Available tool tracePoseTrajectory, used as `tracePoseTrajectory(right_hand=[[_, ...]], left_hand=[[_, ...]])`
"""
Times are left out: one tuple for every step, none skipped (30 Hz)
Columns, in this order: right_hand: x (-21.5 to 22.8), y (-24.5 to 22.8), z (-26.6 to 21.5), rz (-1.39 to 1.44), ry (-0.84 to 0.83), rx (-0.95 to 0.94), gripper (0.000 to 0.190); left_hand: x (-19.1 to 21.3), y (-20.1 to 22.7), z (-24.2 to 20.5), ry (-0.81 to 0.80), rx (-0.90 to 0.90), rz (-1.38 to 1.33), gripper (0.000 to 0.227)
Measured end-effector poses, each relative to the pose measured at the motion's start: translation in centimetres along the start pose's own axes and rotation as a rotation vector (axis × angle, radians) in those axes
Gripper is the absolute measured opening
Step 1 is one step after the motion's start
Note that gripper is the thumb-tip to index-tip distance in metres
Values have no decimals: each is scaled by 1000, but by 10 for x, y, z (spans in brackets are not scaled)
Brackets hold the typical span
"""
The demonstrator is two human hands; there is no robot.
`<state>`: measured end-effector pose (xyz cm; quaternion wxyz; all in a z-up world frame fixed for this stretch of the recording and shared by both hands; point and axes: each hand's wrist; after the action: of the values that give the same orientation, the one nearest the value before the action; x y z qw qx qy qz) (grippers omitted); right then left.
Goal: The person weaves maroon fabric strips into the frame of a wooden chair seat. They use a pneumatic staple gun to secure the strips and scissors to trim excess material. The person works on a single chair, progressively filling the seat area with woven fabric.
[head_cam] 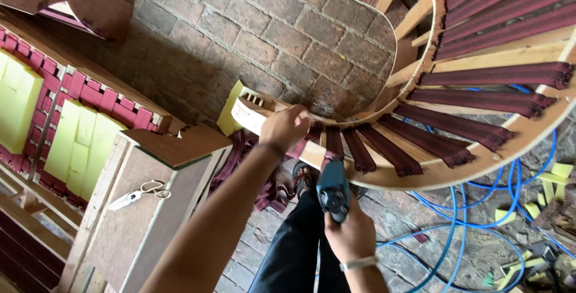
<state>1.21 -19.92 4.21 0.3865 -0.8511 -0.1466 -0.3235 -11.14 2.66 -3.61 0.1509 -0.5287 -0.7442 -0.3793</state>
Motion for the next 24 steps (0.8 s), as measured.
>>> tracePoseTrajectory(right_hand=[[1,-2,7,-26,-25,-16,55],[2,-5,12,-52,-50,-31,56],[3,-6,16,-44,-78,-50,53],[4,-8,19,-36,-106,-70,51],[3,-8,15,-27,-144,-98,48],[4,-7,10,-19,-121,-73,49],[5,-5,11,-7,-88,-41,50],[5,-5,15,4,-54,-10,51],[6,-4,16,1,-77,-29,50],[7,-4,18,-1,-101,-48,50],[6,-3,15,-6,-131,-71,50],[6,-3,13,-13,-133,-79,54],[5,-3,13,-20,-136,-84,59],[5,-4,12,-27,-140,-88,64],[5,-5,13,-31,-135,-72,65],[4,-6,12,-34,-130,-56,66],[3,-7,13,-36,-125,-37,68],[1,-7,12,-55,-108,-47,68],[-1,-8,11,-70,-85,-61,69],[-5,-8,12,-86,-61,-76,70],[-6,-6,10,-110,-46,-94,71],[-8,-3,8,-135,-31,-113,73],[-13,-5,5,-151,-24,-131,74],[-19,-6,1,-115,10,-119,64]], left_hand=[[0,12,26,-150,24,177,46],[-7,22,47,-267,58,272,56],[-17,27,66,-361,76,340,54],[-25,27,86,-446,90,386,52],[-41,22,99,-531,100,417,51],[-56,15,112,-599,105,427,49],[-71,12,129,-652,97,427,47],[-83,7,145,-691,94,424,45],[-95,3,158,-726,85,413,44],[-104,-1,170,-758,80,400,42],[-111,-10,177,-782,77,366,40],[-114,-19,183,-797,78,323,38],[-113,-27,188,-808,85,269,37],[-110,-34,190,-820,98,201,35],[-102,-39,191,-824,112,120,33],[-93,-42,190,-827,128,33,32],[-84,-43,187,-822,146,-61,30],[-75,-43,182,-810,174,-153,28],[-67,-39,174,-781,192,-269,20],[-58,-32,167,-790,269,-481,17],[-56,-21,156,-808,350,-691,15],[-53,-11,142,-819,435,-901,14],[-48,-9,122,-817,458,-951,14],[-46,-7,96,-814,481,-1000,14]])
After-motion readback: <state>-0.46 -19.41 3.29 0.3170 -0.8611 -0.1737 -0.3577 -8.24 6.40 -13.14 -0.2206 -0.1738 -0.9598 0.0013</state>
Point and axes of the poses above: each hand's wrist, its own z-axis towards the middle knuckle, its own x-axis out of the back of the hand, y = z × x, and after that the axes turned 1 degree about z, right-handed
